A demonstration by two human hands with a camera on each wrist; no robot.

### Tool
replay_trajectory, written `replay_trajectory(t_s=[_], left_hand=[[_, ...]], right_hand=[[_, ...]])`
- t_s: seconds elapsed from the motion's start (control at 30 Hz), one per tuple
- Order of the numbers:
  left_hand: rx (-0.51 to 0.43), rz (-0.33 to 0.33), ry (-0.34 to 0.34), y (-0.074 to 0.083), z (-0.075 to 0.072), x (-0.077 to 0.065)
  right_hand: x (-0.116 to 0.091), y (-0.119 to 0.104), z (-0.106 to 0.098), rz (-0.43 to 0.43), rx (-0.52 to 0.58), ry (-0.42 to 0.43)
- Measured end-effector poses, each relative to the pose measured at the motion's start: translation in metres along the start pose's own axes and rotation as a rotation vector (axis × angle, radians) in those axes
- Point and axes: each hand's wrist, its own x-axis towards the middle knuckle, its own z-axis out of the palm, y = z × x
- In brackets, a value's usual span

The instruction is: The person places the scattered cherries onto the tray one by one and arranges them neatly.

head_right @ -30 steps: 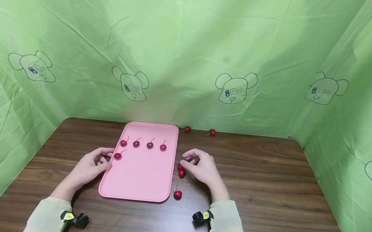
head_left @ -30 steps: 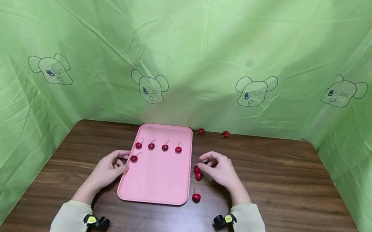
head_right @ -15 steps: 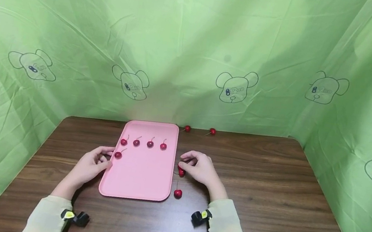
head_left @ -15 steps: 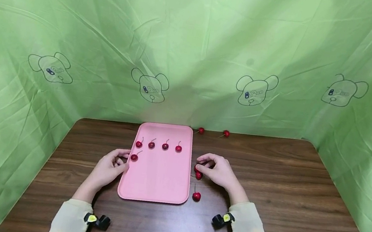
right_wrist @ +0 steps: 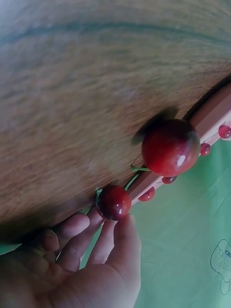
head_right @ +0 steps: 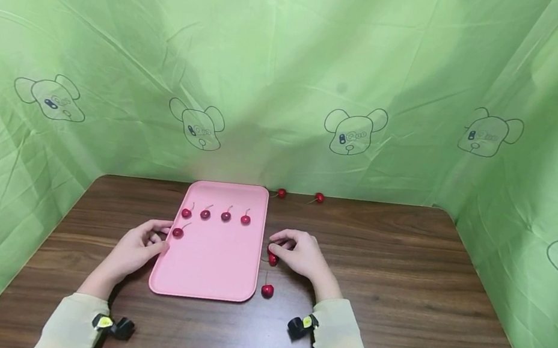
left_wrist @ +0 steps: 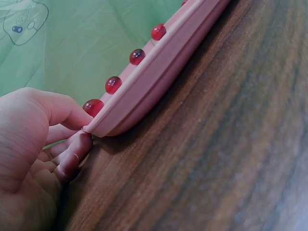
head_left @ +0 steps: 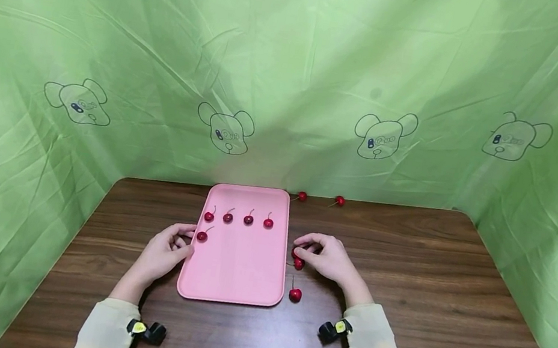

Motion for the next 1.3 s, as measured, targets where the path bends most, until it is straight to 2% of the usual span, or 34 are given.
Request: replay_trajectory(t_s=[0.23,0.77,1.3], left_hand=[[-0.004,-0.004,0.001,-0.0003,0.0006,0.0000],[-0.019,-0.010,0.001,0.0014,0.0007,0.0000],[-0.021,-0.017,-0.004,0.0013,-0.0002,0.0003]], right_hand=[[-0.0001,0.0020,-0.0026,-0.021,-0.003,-0.013],[0.0017,0.0085,-0.0053,0.043,-0.024,0.105],[0.0012,0.0089,-0.0102,0.027,-0.099,0.114]])
